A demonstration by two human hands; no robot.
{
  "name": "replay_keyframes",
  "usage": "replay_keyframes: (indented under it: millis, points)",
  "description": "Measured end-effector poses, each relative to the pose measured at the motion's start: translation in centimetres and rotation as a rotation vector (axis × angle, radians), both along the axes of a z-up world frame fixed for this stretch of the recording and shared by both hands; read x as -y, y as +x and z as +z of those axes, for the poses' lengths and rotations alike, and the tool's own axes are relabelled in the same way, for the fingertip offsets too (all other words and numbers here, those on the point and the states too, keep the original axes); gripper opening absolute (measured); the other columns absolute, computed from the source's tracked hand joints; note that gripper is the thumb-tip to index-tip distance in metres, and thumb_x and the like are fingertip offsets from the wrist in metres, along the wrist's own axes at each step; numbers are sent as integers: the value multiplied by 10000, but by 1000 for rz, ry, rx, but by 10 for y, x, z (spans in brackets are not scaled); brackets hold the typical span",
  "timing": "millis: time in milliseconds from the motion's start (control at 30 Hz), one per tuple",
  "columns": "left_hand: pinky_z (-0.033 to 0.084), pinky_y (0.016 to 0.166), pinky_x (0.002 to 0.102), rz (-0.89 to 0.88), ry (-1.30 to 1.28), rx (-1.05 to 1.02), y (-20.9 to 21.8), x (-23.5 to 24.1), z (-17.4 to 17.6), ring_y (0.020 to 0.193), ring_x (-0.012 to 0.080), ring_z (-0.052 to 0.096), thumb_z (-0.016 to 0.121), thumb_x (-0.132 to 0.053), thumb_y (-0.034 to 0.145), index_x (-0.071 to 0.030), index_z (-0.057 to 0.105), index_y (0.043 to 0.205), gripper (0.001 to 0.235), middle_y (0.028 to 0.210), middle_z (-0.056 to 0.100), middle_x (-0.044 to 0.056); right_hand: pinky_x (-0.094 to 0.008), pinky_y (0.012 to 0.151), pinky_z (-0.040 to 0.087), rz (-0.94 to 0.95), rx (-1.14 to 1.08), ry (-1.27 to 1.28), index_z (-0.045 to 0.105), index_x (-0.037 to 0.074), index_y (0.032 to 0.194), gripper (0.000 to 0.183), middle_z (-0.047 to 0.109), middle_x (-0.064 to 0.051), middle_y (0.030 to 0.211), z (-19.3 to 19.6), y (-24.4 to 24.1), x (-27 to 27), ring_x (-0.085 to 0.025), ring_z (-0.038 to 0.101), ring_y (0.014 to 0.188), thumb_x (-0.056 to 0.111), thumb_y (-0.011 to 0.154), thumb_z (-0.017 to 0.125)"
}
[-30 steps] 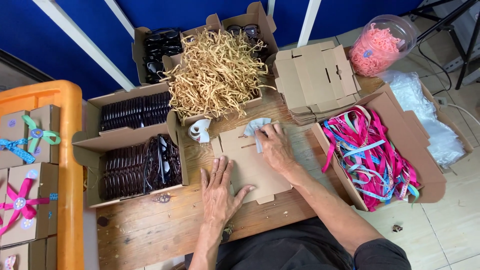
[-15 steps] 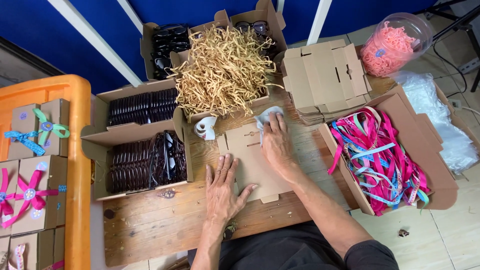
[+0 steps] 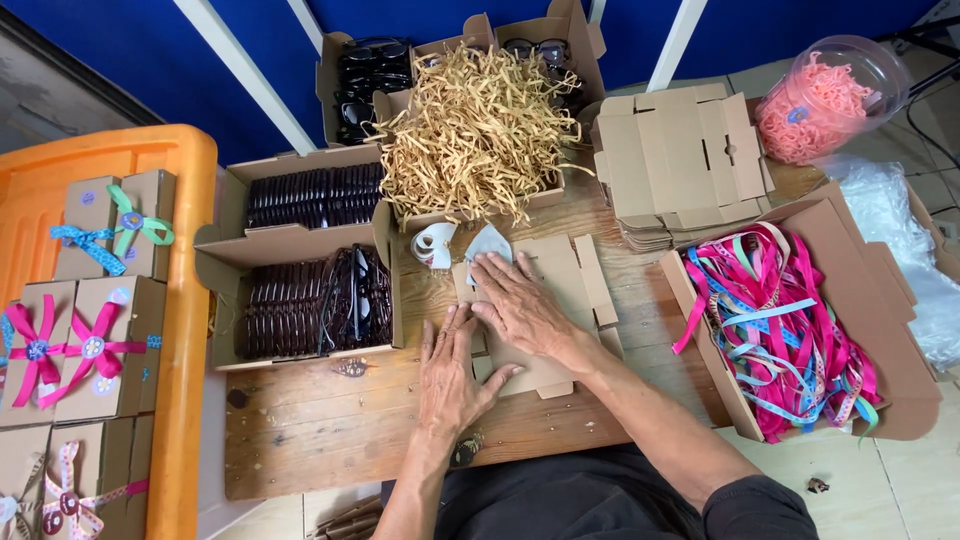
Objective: Assembling small gift boxes by applying labels, folding cardboard, and adding decorative ribbons and shredded paper filler.
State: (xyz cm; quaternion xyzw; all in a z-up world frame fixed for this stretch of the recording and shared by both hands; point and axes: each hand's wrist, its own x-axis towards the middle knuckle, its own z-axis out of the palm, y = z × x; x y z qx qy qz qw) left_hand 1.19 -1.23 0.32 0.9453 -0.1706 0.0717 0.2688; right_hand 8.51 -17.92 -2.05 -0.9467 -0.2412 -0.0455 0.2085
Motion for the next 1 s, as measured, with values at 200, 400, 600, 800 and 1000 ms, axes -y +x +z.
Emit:
replay_keyframes:
  millis: [200, 400, 600, 800, 1000]
  points:
    - [236, 1193, 590, 82, 60, 94, -13, -6, -3, 1431, 261, 439, 762, -692, 743, -102, 602, 1278, 812, 1482, 540, 98, -547, 1203, 224, -80, 139, -43, 524, -15, 1432, 608, 470, -232, 1530, 2, -8, 1, -360, 391, 1460, 456, 1050, 471]
    - [209, 1198, 592, -20, 55, 77, -17, -23, -10, 1455, 280, 403, 744, -614, 779, -93, 581, 1365, 801, 1518, 508, 103, -518, 1208, 204, 115, 60, 32, 519, 89, 1461, 558, 495, -130, 1533, -2, -53, -4, -287, 417, 1447, 457, 1045, 470]
    - [234, 1192, 574, -18, 47, 23, -16, -23, -1, 1442, 290, 417, 768, -582, 775, -91, 603, 1336, 764, 1492, 526, 114, -559, 1222, 105, 105, 83, 12, 499, 93, 1481, 593, 451, -125, 1572, -1, -22, -17, -289, 371, 1472, 500, 1054, 441]
    - [301, 1162, 517, 34, -57, -37, -2, -25, 7, 1369, 243, 512, 564, -608, 933, -179, 637, 1279, 556, 1366, 622, 66, -562, 1211, 218, 88, 115, 14, 588, 86, 1370, 502, 514, -121, 1517, -8, -29, 2, -289, 428, 1440, 425, 1001, 576]
    - [557, 862, 533, 229, -206, -273, 58, -3, 7, 1058, 355, 710, 558, -262, 963, -193, 558, 1291, 336, 1112, 729, 112, -439, 1083, 435, -19, 318, 177, 708, 142, 1053, 299, 637, -14, 1079, -7, -54, 19, -219, 624, 1089, 393, 894, 740]
